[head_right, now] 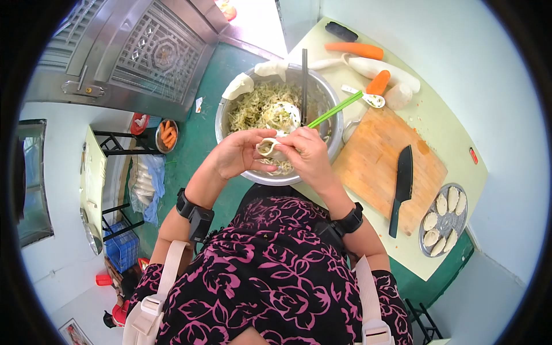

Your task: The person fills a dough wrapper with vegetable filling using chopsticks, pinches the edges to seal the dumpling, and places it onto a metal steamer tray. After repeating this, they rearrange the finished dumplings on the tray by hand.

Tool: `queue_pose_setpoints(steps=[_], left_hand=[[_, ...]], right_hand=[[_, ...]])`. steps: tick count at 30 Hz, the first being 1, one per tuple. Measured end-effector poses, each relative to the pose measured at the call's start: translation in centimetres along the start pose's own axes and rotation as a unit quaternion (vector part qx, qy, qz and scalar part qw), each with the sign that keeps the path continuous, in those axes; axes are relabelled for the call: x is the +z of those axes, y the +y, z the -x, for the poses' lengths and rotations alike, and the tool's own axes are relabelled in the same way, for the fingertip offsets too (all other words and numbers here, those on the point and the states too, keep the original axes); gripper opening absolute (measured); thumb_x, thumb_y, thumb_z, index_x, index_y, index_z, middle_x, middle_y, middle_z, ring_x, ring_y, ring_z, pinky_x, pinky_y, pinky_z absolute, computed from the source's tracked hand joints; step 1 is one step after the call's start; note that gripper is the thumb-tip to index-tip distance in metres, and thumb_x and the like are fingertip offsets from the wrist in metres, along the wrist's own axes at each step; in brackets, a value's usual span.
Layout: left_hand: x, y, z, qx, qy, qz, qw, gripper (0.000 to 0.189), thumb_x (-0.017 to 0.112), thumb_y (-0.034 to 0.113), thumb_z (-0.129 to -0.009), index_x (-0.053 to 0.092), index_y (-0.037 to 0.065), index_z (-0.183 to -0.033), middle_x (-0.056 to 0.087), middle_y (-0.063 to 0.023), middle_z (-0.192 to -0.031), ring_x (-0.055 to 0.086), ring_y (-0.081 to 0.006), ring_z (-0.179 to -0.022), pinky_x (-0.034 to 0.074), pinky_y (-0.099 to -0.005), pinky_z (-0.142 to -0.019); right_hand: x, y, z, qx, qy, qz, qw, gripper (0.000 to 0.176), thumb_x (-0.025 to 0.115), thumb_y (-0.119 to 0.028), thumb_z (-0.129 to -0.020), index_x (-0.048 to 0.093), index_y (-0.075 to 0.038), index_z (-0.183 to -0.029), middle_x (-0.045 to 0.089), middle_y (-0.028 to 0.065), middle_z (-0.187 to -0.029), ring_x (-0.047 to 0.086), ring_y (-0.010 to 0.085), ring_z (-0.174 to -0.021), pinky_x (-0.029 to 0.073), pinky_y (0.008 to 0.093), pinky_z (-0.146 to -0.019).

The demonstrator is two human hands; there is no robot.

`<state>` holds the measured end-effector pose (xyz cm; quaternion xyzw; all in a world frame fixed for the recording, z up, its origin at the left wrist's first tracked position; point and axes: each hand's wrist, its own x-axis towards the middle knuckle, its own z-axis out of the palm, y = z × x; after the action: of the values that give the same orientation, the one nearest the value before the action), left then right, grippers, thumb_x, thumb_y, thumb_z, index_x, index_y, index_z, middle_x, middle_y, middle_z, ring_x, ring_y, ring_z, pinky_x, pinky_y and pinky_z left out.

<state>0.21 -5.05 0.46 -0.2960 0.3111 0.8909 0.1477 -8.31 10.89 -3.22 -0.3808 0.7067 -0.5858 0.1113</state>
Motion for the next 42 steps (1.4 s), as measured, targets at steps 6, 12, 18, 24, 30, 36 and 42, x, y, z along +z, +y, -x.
queue_pose_setpoints(steps=[6,12,18,24,30,36,42], left_hand=[[0.4,0.2,0.4,0.008,-0.02,-0.102,0.995,0.033,0.049,0.009,-0.081,0.049,-0.001,-0.112,0.056,-0.0104,-0.1,0.058,-0.0177,-0.084,0.053,-0.0356,-0.07],[0.5,-0.4,-0.1,0.037,0.028,-0.129,0.991,0.029,0.052,0.004,-0.079,0.053,-0.001,-0.107,0.059,-0.0096,-0.094,0.06,-0.016,-0.077,0.053,-0.0282,-0.069],[0.5,-0.8,-0.5,0.071,0.057,-0.177,0.98,0.027,0.052,0.003,-0.078,0.055,-0.002,-0.104,0.06,-0.0114,-0.089,0.061,-0.0151,-0.074,0.054,-0.0267,-0.065],[1.0,-1.0,-0.7,0.079,0.068,-0.229,0.968,0.028,0.051,0.006,-0.079,0.054,-0.003,-0.106,0.06,-0.0115,-0.088,0.062,-0.0148,-0.072,0.054,-0.0256,-0.062],[1.6,-0.3,0.0,0.034,0.084,-0.215,0.972,0.032,0.048,0.012,-0.082,0.051,-0.001,-0.112,0.06,-0.0123,-0.092,0.062,-0.0163,-0.072,0.053,-0.0251,-0.061],[0.8,0.9,0.7,0.098,0.006,-0.377,0.921,0.045,0.054,0.009,-0.079,0.043,0.004,-0.122,0.054,-0.0111,-0.105,0.057,-0.0135,-0.087,0.048,-0.0245,-0.072],[1.0,-1.9,-1.6,0.199,-0.065,-0.261,0.942,0.048,0.062,0.005,-0.076,0.043,0.003,-0.121,0.051,-0.0038,-0.11,0.051,-0.0109,-0.097,0.043,-0.0252,-0.083]], right_hand=[[0.0,0.1,0.3,0.094,0.043,-0.166,0.981,0.011,0.065,-0.004,-0.072,0.065,-0.001,-0.083,0.056,0.0041,-0.072,0.052,0.0111,-0.067,0.041,0.0224,-0.06],[-0.3,-0.7,0.2,0.073,-0.003,-0.13,0.989,0.02,0.067,-0.005,-0.069,0.064,-0.001,-0.089,0.055,0.004,-0.076,0.053,0.0118,-0.071,0.043,0.023,-0.066],[-0.5,-1.3,-0.1,0.03,-0.045,-0.047,0.997,0.029,0.068,-0.007,-0.068,0.061,-0.001,-0.095,0.052,0.007,-0.085,0.052,0.0164,-0.08,0.042,0.0255,-0.069],[-0.6,-0.9,-0.1,0.041,-0.048,-0.006,0.998,0.025,0.067,-0.008,-0.068,0.062,-0.002,-0.092,0.053,0.0074,-0.082,0.052,0.0187,-0.08,0.042,0.0274,-0.07],[-0.4,-0.5,0.1,0.064,-0.014,-0.035,0.997,0.014,0.065,-0.006,-0.07,0.063,-0.001,-0.084,0.056,0.0069,-0.078,0.053,0.0175,-0.074,0.042,0.0264,-0.066],[0.0,-0.2,0.2,0.121,0.049,-0.226,0.965,0.008,0.062,-0.001,-0.074,0.061,0.001,-0.081,0.056,0.002,-0.074,0.052,0.0102,-0.071,0.043,0.022,-0.065],[0.3,-0.4,0.0,0.193,0.074,-0.387,0.899,0.015,0.062,0.0,-0.075,0.059,0.0,-0.089,0.054,-0.0002,-0.079,0.051,0.007,-0.074,0.043,0.02,-0.068]])
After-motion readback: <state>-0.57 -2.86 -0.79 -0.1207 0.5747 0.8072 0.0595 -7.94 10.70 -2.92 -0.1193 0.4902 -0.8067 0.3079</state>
